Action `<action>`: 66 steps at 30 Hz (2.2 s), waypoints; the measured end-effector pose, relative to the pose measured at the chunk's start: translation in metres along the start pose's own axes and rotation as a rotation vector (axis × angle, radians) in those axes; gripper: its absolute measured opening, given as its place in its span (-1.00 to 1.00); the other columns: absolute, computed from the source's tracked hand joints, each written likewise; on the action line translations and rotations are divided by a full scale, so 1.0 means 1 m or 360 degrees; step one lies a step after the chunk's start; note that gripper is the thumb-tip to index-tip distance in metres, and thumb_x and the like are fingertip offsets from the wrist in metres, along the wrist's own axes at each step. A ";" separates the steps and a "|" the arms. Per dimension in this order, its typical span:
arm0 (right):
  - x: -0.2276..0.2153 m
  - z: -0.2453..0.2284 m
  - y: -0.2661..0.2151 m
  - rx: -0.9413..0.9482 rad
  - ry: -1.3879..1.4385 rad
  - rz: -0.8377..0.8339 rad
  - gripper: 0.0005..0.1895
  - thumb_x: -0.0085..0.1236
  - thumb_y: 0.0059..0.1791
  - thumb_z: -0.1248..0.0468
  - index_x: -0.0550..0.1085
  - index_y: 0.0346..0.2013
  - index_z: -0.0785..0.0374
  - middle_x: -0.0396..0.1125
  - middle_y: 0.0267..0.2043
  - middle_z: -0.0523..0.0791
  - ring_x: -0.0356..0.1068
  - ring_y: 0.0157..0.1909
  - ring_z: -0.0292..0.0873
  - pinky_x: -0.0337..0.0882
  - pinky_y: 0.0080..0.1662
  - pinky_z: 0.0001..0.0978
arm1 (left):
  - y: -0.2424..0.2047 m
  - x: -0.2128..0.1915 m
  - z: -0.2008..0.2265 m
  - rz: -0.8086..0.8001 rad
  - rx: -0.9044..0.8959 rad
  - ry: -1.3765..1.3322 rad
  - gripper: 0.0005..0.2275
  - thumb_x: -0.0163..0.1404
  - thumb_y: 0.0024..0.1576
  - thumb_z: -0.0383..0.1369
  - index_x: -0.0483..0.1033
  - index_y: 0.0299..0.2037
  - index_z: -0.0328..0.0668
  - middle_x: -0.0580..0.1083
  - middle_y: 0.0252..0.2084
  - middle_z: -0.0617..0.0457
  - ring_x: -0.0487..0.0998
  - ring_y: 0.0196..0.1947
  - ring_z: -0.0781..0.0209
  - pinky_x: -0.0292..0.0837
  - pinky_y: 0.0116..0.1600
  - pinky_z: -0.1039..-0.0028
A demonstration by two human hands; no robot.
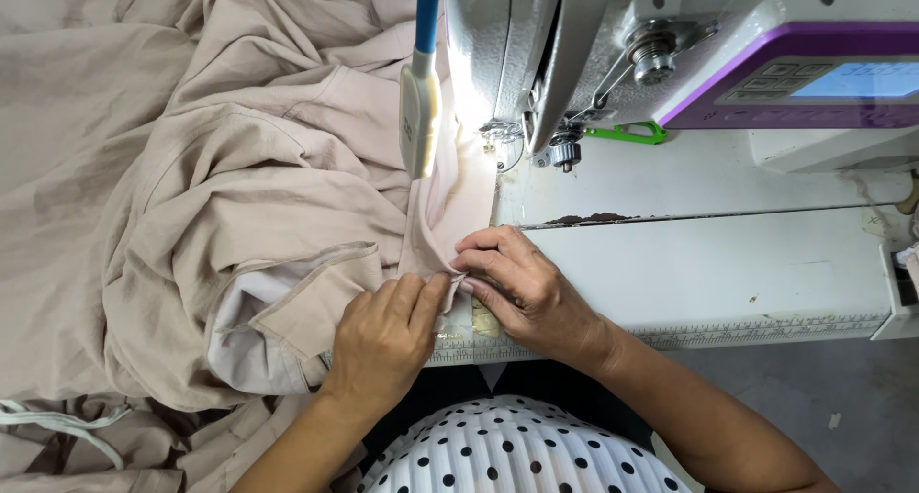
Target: Sewing a seam on a piece of light-colored fabric using an industrial sewing machine
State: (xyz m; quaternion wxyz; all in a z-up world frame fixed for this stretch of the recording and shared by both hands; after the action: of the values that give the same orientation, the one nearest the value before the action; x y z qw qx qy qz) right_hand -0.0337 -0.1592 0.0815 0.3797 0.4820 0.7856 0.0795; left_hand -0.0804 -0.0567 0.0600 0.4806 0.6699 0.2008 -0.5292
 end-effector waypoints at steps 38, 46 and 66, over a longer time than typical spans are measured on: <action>-0.017 0.136 0.009 0.1273 0.0000 0.0148 -0.88 0.14 0.07 0.03 0.46 -0.24 -0.07 -0.05 -0.66 -0.33 -0.14 -0.58 -0.37 -0.02 -0.45 -0.49 | 0.022 -0.001 0.010 0.0206 0.0183 0.0086 -0.83 0.04 0.28 -0.48 0.54 0.06 -0.17 0.45 -0.20 0.10 0.45 -0.30 0.17 0.25 -0.30 0.36; -0.026 0.117 0.019 0.0701 -0.0232 0.0295 -0.87 0.30 0.03 0.17 0.51 -0.32 0.08 -0.03 -0.66 -0.31 -0.12 -0.57 -0.34 0.04 -0.39 -0.53 | 0.013 0.001 -0.013 0.0307 0.0049 -0.0572 -0.66 0.01 0.12 -0.69 0.50 0.10 -0.26 0.44 -0.18 0.00 0.44 -0.32 0.08 0.37 -0.25 0.29; -0.036 0.133 0.009 0.0916 0.0207 0.0284 -0.87 0.07 0.07 0.31 0.54 -0.22 0.30 0.39 -0.69 -0.14 0.38 -0.64 -0.24 0.42 -0.42 -0.46 | 0.022 0.078 -0.086 -0.0471 -0.0945 -0.2021 -0.84 -0.17 0.34 -0.27 0.36 -0.08 -0.17 0.55 0.14 -0.04 0.45 0.03 0.21 0.32 0.17 0.24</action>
State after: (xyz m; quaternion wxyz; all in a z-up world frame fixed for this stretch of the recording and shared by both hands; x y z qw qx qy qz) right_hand 0.0716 -0.2159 0.0116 0.1678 0.6308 0.7531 -0.0825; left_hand 0.0091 -0.0121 -0.0022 0.5898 0.0392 0.1066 -0.7995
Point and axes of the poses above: each hand's wrist, its own y-axis towards the middle knuckle, its own x-axis out of the palm, z = x × y, the point moved 10 cm from there along y, towards the middle knuckle
